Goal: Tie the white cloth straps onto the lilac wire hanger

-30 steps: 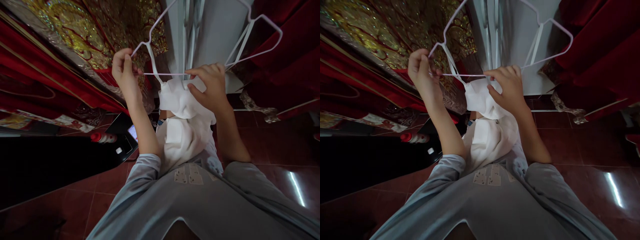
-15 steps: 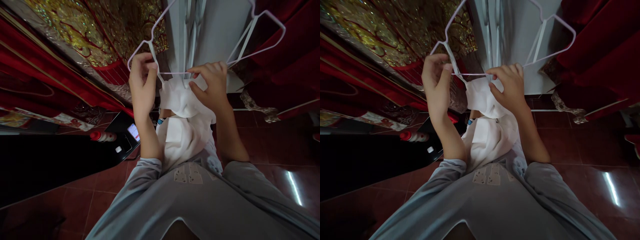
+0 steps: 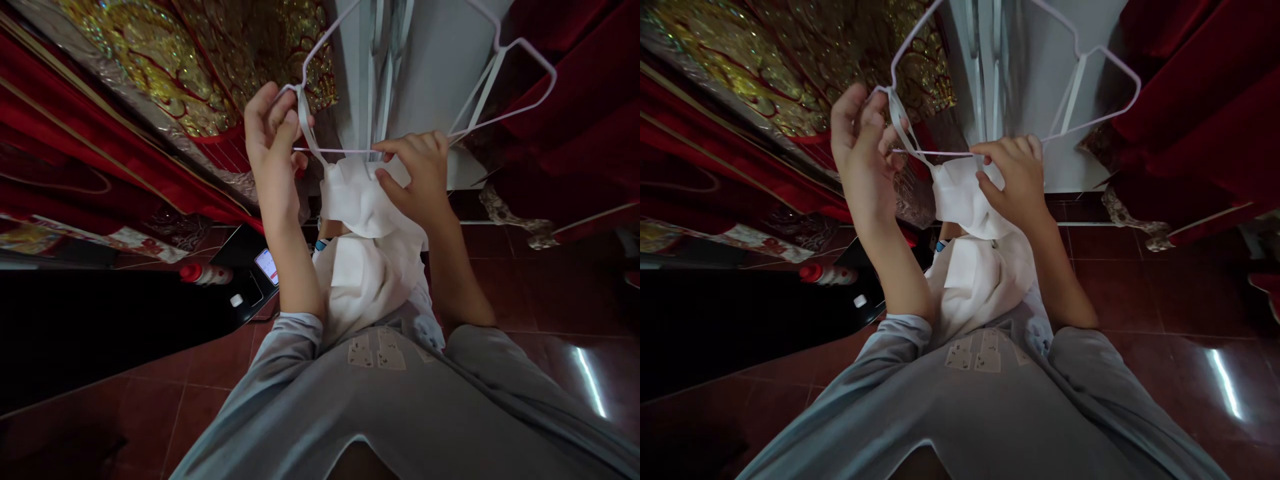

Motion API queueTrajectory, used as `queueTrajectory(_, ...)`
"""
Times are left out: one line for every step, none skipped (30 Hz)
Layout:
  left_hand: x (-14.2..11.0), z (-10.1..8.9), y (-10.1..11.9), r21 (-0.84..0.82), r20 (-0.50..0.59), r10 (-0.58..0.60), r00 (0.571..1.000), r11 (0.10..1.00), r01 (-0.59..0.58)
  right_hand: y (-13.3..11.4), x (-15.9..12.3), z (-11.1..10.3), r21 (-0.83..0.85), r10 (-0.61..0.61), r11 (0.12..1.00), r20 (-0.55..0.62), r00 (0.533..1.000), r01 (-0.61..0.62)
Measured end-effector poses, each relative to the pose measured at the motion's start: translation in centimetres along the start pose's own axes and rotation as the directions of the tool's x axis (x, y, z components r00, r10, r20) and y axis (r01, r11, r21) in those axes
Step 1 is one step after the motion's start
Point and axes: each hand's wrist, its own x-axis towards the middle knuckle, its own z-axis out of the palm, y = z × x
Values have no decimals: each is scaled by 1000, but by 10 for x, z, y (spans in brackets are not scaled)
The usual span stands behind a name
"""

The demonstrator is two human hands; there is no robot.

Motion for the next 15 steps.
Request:
queueTrajectory(0, -3, -3, 31, -4, 19, 1000, 999, -19, 0, 0, 0, -8, -3, 1000, -1, 1000, 3)
queueTrajectory(0, -5, -6, 63, 5, 32, 999, 998, -32, 0, 0, 0, -14, -3, 1000, -3, 1000, 3)
queueTrajectory(0, -8, -8, 96, 26, 33, 999, 995, -36, 0, 1, 1, -18, -4, 1000, -6, 1000, 4)
queueTrajectory(-1, -10, -11, 128, 51, 24, 998, 991, -31, 0, 1, 1, -19, -4, 1000, -9, 1000, 4)
queueTrajectory(-1, -12, -12, 154, 72, 7, 997, 988, -18, 0, 1, 1, -18, -3, 1000, -10, 1000, 3)
queueTrajectory(-1, -12, -13, 174, 82, -14, 997, 985, 0, 1, 1, 1, -16, -3, 1000, -7, 1000, 3)
queueTrajectory(-1, -12, -14, 188, 79, -36, 996, 982, 21, 2, 0, 1, -14, -3, 1000, -4, 1000, 3)
queueTrajectory(0, -12, -14, 197, 73, -54, 996, 980, 38, 3, 0, 1, -13, -3, 1000, -4, 1000, 3)
queueTrajectory(0, -11, -13, 203, 67, -62, 996, 978, 47, 4, 0, 1, -13, -2, 1000, -4, 1000, 2)
queueTrajectory(1, -9, -13, 215, 66, -63, 996, 976, 48, 4, 0, 2, -14, -2, 1000, -5, 1000, 2)
queueTrajectory(2, -8, -12, 233, 71, -65, 995, 971, 47, 5, 0, 2, -16, -3, 1000, -10, 1000, 3)
queueTrajectory(3, -7, -11, 254, 84, -72, 994, 966, 49, 5, 0, 2, -18, -4, 1000, -17, 1000, 4)
queueTrajectory(4, -6, -10, 273, 94, -82, 992, 960, 53, 5, -1, 2, -21, -5, 1000, -21, 1000, 4)
queueTrajectory(5, -5, -8, 289, 97, -91, 991, 955, 59, 5, -1, 1, -24, -5, 1000, -25, 1000, 5)
queueTrajectory(6, -5, -7, 299, 96, -98, 991, 952, 65, 5, 0, 1, -25, -7, 1000, -26, 1000, 7)
